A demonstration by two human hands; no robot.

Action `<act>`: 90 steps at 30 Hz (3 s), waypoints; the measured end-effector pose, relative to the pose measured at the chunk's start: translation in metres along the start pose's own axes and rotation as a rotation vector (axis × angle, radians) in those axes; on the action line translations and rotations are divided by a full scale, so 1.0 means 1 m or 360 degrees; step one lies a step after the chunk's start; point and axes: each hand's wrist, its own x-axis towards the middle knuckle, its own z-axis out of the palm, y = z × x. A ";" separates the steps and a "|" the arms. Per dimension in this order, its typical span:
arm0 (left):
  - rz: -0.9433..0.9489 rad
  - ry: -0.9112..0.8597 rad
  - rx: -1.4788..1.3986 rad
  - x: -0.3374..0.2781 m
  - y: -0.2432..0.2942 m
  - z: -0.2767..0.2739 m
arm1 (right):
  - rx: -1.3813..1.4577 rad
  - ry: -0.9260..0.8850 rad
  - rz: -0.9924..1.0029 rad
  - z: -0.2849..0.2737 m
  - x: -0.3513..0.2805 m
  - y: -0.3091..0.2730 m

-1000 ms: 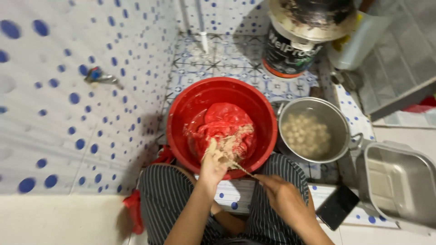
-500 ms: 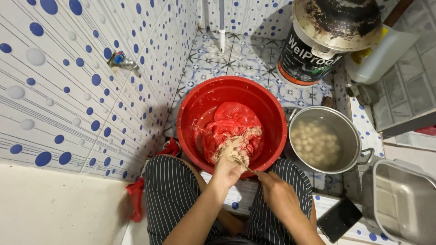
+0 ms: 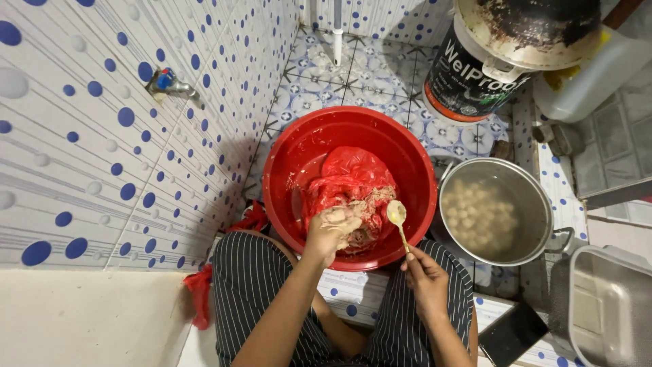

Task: Forming meatballs by scooping mixture from a bowl with a spoon and dropping them into a pot of water.

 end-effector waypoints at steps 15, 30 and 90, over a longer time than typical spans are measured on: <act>-0.0005 0.0082 0.0391 0.034 -0.020 -0.010 | 0.0022 0.0033 0.0164 0.001 0.025 0.020; 0.0934 -0.0293 0.0850 -0.001 -0.011 -0.006 | 0.0034 -0.0001 0.0188 0.003 0.025 0.017; 0.0453 -0.0189 0.0875 -0.002 -0.006 -0.001 | -0.1668 -0.0285 -0.1195 0.062 -0.046 -0.136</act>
